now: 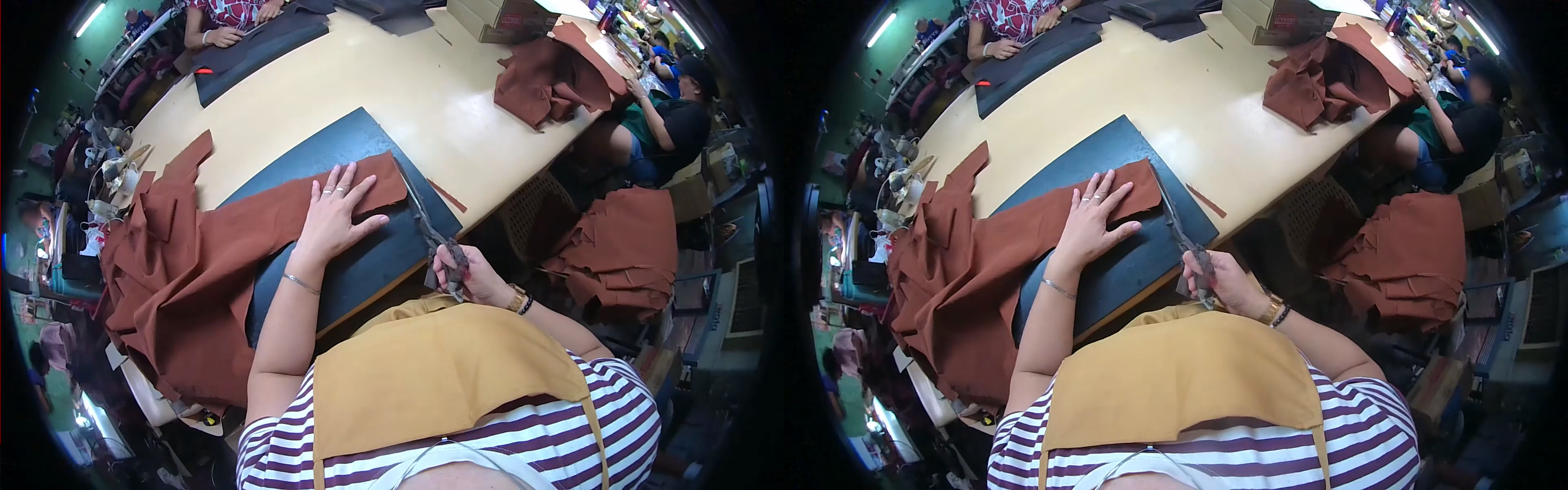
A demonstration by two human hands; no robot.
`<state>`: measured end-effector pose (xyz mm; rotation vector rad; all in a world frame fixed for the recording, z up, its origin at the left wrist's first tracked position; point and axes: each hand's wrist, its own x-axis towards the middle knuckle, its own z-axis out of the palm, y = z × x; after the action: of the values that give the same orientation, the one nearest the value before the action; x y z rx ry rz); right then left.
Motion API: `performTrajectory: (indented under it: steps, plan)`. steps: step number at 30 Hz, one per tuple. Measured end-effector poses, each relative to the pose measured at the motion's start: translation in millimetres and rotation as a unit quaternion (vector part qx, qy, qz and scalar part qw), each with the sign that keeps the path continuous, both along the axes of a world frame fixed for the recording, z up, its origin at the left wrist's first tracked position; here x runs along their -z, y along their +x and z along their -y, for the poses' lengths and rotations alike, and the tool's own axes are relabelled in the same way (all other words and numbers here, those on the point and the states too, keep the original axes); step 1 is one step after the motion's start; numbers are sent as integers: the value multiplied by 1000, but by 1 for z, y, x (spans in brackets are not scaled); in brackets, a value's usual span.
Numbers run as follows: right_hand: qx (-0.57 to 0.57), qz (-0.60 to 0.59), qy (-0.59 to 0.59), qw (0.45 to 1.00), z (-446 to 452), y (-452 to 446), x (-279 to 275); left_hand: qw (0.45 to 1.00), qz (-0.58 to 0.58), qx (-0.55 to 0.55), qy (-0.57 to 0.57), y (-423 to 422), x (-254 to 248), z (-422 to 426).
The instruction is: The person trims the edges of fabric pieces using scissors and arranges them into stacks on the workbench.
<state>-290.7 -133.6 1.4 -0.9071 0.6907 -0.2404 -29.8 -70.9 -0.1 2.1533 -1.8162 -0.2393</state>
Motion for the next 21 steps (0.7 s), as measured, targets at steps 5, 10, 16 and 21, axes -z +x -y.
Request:
performTrajectory:
  steps: [5, 10, 16, 21]
  plan:
    - [-24, -27, -45, 998, 1, -10, -3, 1000, -4, 1, -6, 2, -1, 0]
    - [-33, -44, -33, 998, 5, -13, -10, 1000, -11, 8, 0, 2, -3, -1]
    - [-38, -35, -41, 998, 8, -6, -7, 1000, -14, 22, 5, -1, -4, -1]
    - [-14, -35, -43, 998, 6, -8, 1, 1000, -9, 20, -11, -2, -3, 0]
